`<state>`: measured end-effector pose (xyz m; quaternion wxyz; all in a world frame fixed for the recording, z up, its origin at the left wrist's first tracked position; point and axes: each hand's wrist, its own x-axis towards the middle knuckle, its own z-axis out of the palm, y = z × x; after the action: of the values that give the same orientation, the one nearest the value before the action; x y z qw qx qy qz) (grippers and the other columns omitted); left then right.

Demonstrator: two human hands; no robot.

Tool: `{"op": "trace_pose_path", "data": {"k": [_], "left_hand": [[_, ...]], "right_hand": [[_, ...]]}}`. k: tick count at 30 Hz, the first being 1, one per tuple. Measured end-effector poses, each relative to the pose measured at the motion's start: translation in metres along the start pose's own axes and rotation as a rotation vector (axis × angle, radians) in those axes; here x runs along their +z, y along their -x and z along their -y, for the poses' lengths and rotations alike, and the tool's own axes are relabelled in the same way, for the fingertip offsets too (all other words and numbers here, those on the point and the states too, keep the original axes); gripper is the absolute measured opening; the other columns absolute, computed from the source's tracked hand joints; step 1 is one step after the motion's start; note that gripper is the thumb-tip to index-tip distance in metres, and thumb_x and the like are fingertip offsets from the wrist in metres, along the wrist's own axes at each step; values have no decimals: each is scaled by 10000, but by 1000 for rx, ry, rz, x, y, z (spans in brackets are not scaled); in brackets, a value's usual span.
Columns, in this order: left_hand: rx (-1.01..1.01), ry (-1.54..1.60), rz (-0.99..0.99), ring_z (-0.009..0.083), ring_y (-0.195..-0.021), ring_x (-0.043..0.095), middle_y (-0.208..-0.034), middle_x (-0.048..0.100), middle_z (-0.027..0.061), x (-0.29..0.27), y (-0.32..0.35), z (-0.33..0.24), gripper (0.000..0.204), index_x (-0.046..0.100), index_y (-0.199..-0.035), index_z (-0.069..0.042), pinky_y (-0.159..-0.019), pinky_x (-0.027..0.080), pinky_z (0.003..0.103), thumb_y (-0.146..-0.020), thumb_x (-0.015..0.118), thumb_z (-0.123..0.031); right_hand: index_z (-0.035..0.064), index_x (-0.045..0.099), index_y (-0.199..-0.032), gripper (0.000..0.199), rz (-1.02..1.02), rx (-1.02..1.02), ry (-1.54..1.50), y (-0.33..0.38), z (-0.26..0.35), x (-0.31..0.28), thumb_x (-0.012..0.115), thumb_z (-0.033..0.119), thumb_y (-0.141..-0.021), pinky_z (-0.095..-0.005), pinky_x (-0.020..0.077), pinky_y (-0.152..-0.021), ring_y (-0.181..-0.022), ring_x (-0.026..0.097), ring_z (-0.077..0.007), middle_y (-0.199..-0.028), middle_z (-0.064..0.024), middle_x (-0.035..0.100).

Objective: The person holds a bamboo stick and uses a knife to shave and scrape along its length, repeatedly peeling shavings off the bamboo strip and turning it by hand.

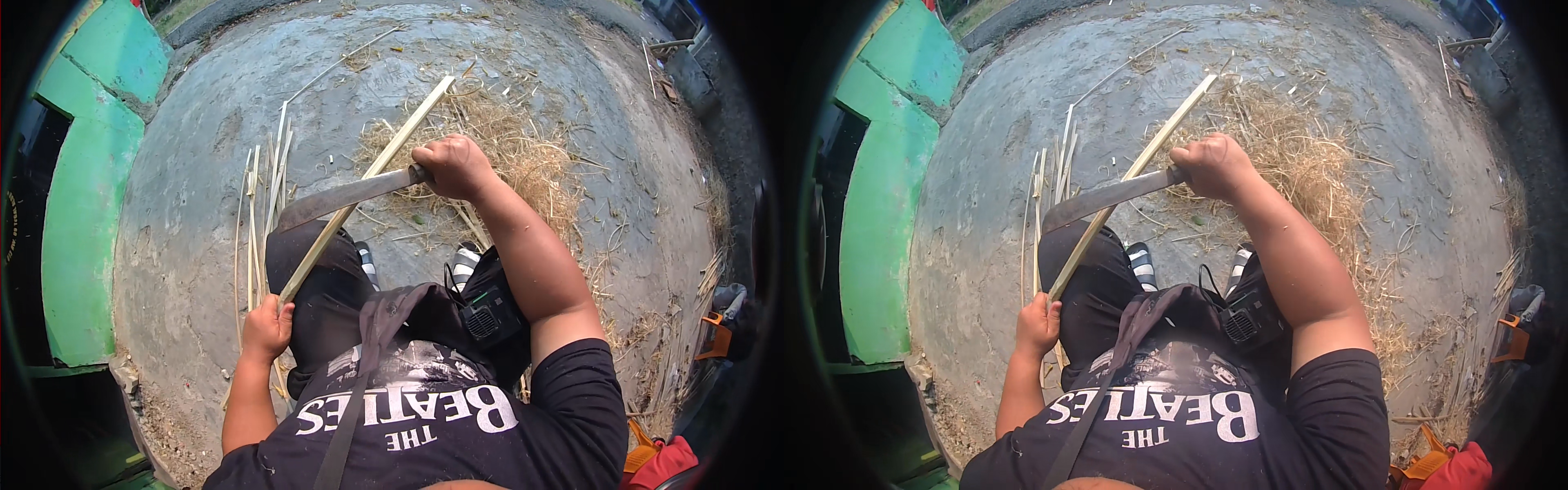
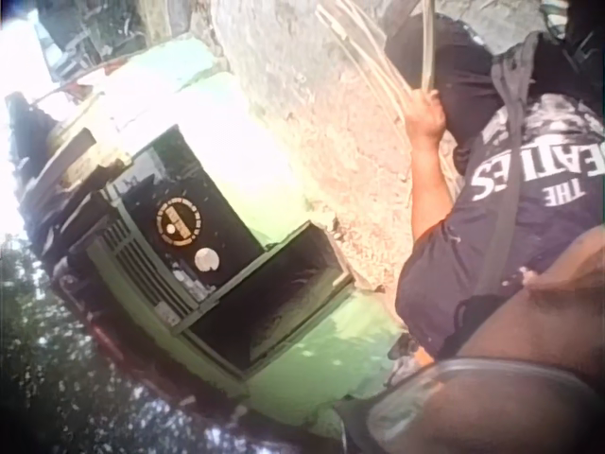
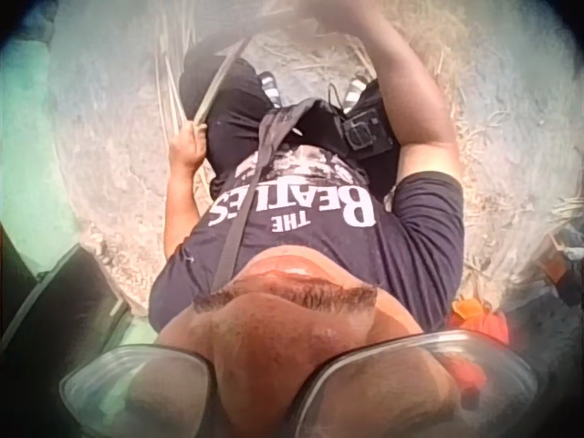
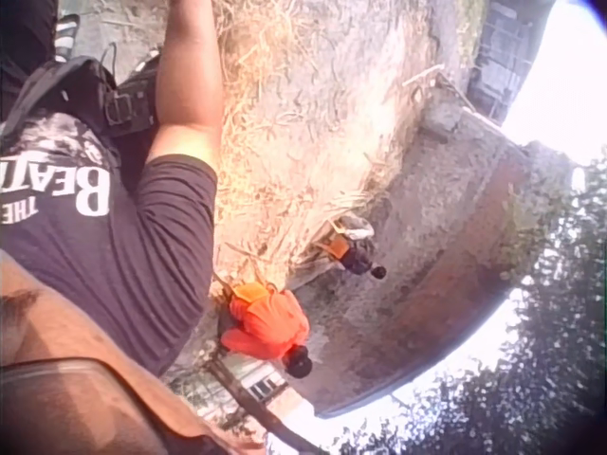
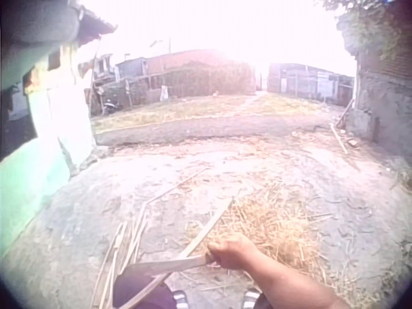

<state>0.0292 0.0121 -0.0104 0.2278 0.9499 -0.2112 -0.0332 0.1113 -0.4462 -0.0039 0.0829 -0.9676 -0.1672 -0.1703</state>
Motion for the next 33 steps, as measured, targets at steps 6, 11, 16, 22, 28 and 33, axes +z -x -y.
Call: {"op": "trace_pose_path", "data": {"k": [6, 11, 16, 22, 28, 33], "left_hand": [[25, 25, -12, 515, -675, 612, -670, 600, 256, 4, -1, 0, 444, 509, -856, -38, -554, 468, 541, -1034, 560, -442], [2, 13, -8, 512, -680, 614, -673, 601, 258, 2, 0, -2, 438, 508, -855, -41, -552, 462, 542, -1034, 561, -438], [9, -30, -5, 502, -668, 619, -673, 613, 241, 0, -3, -7, 418, 514, -856, -49, -550, 470, 541, -1024, 581, -425], [16, -114, 30, 465, -658, 639, -687, 635, 210, -15, -6, -26, 350, 543, -859, -59, -549, 485, 528, -975, 666, -365], [17, -208, 163, 375, -837, 682, -863, 683, 184, -54, -23, -43, 364, 632, -966, -43, -706, 531, 460, -887, 761, -374], [378, 285, -176, 220, -906, 668, -958, 673, 99, -144, -68, -113, 571, 642, -1119, -7, -811, 511, 365, -872, 783, -503]], "right_hand": [[107, 697, -982, 176, -124, 926, -237, 29, -84, -5, 640, 264, -927, -488, 540, -784, -919, 704, -381, -960, -184, 733], [108, 704, -983, 191, -183, 820, -306, 28, -70, -15, 688, 282, -906, -471, 527, -764, -869, 697, -366, -923, -155, 735], [70, 693, -934, 257, -225, 656, -825, 14, -19, -4, 792, 301, -879, -374, 509, -703, -790, 675, -174, -805, -73, 693], [30, 691, -1012, 240, -209, 607, -1405, 5, 1, -11, 798, 214, -900, -258, 480, -576, -632, 559, -75, -782, 23, 629], [81, 607, -852, 230, -309, 687, -1569, 10, 2, -22, 808, 190, -883, -250, 426, -503, -560, 533, -77, -703, 19, 589], [108, 568, -804, 253, -422, 733, -1624, 13, -4, -5, 808, 163, -863, -277, 427, -500, -548, 537, -97, -665, 2, 564]]}}
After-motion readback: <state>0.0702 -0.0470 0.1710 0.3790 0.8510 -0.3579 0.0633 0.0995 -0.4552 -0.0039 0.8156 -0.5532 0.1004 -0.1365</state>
